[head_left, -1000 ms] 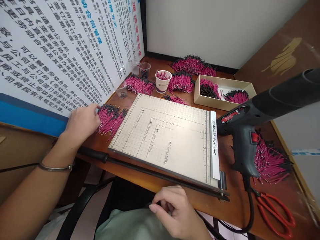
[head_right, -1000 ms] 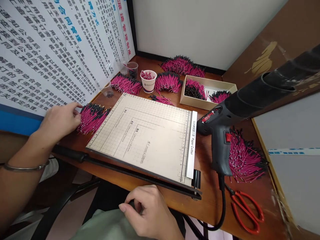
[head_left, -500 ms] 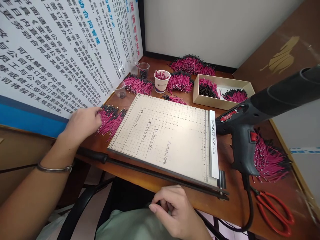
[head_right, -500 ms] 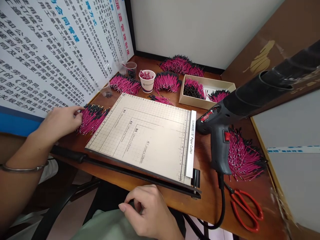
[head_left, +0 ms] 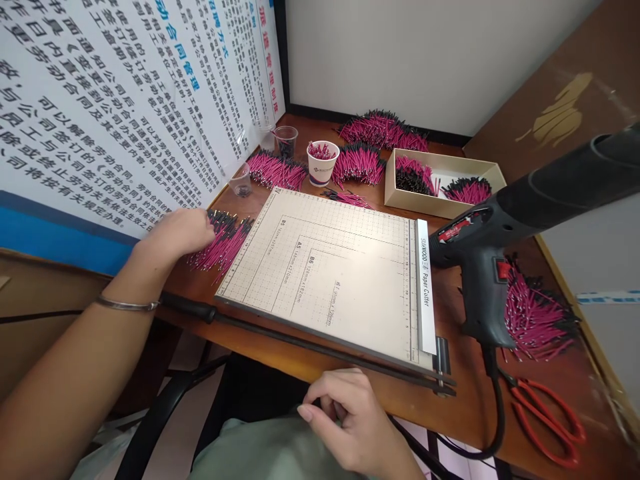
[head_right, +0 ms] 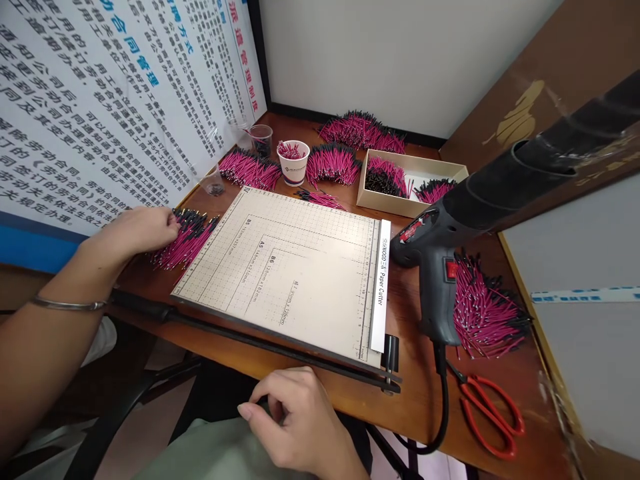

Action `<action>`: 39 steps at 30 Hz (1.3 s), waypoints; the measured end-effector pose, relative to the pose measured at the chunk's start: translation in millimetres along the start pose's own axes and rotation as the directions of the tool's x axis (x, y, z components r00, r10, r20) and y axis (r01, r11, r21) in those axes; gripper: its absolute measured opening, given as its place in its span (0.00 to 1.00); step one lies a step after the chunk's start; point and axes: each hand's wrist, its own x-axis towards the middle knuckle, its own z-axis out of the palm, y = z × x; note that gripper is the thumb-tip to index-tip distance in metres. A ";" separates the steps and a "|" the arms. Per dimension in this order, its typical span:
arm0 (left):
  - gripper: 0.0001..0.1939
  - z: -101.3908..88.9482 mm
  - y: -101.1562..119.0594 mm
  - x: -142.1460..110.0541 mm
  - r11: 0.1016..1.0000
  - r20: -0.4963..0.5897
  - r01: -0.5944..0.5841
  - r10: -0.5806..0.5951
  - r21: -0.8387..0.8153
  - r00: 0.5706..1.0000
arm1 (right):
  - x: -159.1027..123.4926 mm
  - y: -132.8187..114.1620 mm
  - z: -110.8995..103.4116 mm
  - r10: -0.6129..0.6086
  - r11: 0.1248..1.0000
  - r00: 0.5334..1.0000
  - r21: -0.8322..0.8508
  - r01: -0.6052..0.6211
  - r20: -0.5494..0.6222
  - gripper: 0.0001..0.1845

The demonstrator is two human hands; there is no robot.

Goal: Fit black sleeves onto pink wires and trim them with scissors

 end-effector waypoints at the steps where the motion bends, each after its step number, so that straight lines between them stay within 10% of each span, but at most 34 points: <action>1: 0.14 -0.8 0.9 -0.2 1.000 0.021 0.015 -0.016 0.014 1.000 | 0.0 0.4 0.2 0.001 1.000 1.000 0.003 -0.001 0.002 0.10; 7: 0.06 -12.0 6.3 -12.1 0.994 -0.057 0.093 -0.095 -0.052 0.994 | 0.2 2.3 0.0 0.009 1.000 1.000 0.006 -0.009 0.011 0.09; 13: 0.10 -1.2 30.4 -69.8 0.887 -0.123 -0.037 -0.023 -0.460 0.992 | 2.9 -15.4 -2.2 0.085 0.996 0.996 -0.028 -0.085 -0.005 0.08; 17: 0.19 28.9 62.3 -126.4 0.722 -0.106 -0.161 0.122 -0.673 0.987 | 17.4 -33.9 -3.4 0.172 0.985 0.955 0.025 -0.171 -0.242 0.06; 21: 0.10 48.8 89.7 -159.7 0.304 -0.126 -0.205 0.261 -0.930 0.957 | 36.5 -41.3 -4.1 0.252 0.958 0.888 0.231 -0.172 -0.384 0.09; 25: 0.09 49.8 94.3 -163.3 0.213 -0.115 -0.187 0.313 -0.959 0.943 | 43.0 -41.7 -4.3 0.339 0.928 0.833 0.300 -0.220 -0.437 0.08; 39: 0.05 56.3 90.7 -172.4 0.068 0.030 0.005 0.377 -0.998 0.926 | 40.4 -46.8 -2.2 0.355 0.900 0.875 0.372 -0.226 -0.328 0.11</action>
